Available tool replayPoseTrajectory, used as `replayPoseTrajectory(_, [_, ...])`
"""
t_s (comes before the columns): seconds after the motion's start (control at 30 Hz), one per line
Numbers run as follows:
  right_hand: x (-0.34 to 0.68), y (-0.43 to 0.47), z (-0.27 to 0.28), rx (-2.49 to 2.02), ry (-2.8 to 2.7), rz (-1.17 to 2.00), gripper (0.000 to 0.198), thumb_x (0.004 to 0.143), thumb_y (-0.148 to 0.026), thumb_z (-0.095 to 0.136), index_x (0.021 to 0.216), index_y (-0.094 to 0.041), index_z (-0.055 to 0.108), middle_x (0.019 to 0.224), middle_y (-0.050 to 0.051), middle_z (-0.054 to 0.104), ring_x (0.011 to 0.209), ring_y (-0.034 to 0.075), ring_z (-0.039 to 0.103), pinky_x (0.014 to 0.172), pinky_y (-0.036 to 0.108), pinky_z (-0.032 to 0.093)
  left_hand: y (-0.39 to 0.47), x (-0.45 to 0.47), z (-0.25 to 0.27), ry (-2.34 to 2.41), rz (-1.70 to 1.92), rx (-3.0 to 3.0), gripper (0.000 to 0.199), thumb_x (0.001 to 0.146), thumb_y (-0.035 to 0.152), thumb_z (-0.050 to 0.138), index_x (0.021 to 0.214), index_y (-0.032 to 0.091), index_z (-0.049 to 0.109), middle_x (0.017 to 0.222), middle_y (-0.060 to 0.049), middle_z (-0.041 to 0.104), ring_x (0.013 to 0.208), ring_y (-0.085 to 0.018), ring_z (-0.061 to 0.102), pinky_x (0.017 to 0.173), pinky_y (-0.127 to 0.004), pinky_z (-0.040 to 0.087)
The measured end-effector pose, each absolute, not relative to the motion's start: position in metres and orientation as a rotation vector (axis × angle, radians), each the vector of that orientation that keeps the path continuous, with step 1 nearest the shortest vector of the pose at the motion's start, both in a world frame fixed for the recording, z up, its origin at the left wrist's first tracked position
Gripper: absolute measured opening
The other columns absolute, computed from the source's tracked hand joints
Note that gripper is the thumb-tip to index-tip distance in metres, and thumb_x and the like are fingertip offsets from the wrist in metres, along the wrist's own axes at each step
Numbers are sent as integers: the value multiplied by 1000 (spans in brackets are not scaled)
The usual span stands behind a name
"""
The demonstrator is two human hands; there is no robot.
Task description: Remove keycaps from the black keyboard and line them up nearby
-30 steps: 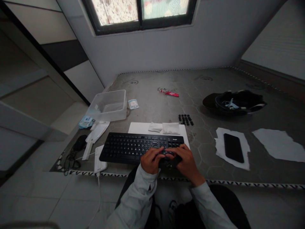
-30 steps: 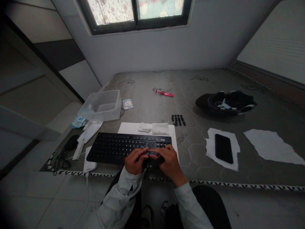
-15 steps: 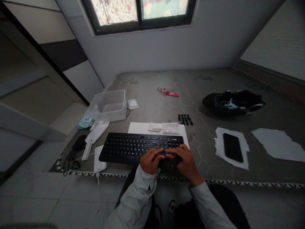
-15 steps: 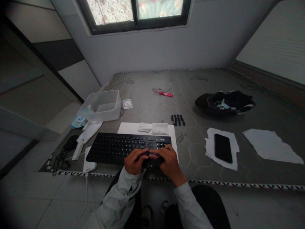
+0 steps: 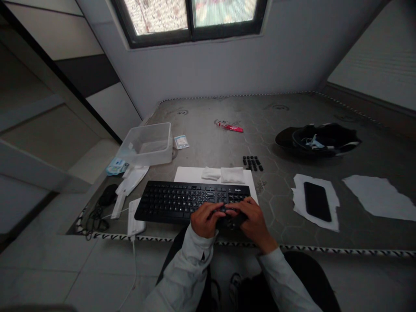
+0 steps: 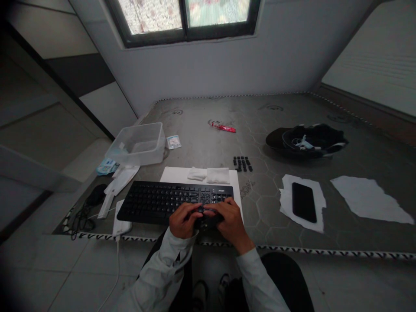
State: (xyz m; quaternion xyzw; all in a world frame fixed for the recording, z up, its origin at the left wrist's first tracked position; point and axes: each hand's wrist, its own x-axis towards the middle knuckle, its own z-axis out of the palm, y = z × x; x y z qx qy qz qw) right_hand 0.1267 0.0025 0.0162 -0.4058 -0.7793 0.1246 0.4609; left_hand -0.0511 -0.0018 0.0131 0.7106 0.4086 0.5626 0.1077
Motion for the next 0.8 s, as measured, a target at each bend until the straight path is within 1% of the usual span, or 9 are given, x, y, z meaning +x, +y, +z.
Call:
replayPoseTrajectory(0.17, [126, 2, 16, -1014, -1930, 306, 9, 90, -28, 65, 97, -24, 70, 84, 1, 75, 64, 15, 64, 68, 36, 39, -2, -51, 12, 1221, 1636, 2095, 23, 91, 38, 61, 96, 19, 72, 79, -4, 73, 69, -13, 68, 66, -21, 57])
replayPoseTrajectory(0.27, [126, 2, 17, -1037, -1928, 315, 11, 91, -31, 63, 96, -25, 70, 82, 2, 75, 63, 15, 63, 68, 36, 40, -2, -52, 11, 1236, 1631, 2092, 24, 91, 39, 60, 95, 19, 72, 79, -4, 73, 69, -13, 68, 65, -21, 57])
replayPoseTrajectory(0.5, [126, 2, 17, -1006, -1927, 307, 8, 90, -27, 64, 95, -24, 70, 84, 1, 75, 65, 15, 64, 69, 35, 39, -1, -52, 13, 1195, 1659, 2147, 20, 92, 33, 59, 96, 18, 72, 80, -5, 73, 71, -13, 69, 67, -21, 58])
replayPoseTrajectory(0.67, [125, 2, 17, -1019, -1928, 301, 11, 92, -31, 62, 93, -24, 70, 82, 2, 75, 63, 14, 63, 70, 36, 39, -1, -53, 10, 1159, 1678, 2150, 18, 92, 30, 60, 99, 18, 72, 81, -5, 72, 72, -12, 68, 66, -20, 57])
replayPoseTrajectory(0.8, [126, 2, 16, -1019, -1930, 296, 11, 92, -30, 62, 93, -24, 70, 82, 1, 76, 62, 14, 63, 70, 36, 40, -1, -53, 10, 1130, 1673, 2139, 17, 92, 28, 59, 101, 19, 72, 82, -5, 71, 72, -12, 68, 66, -20, 58])
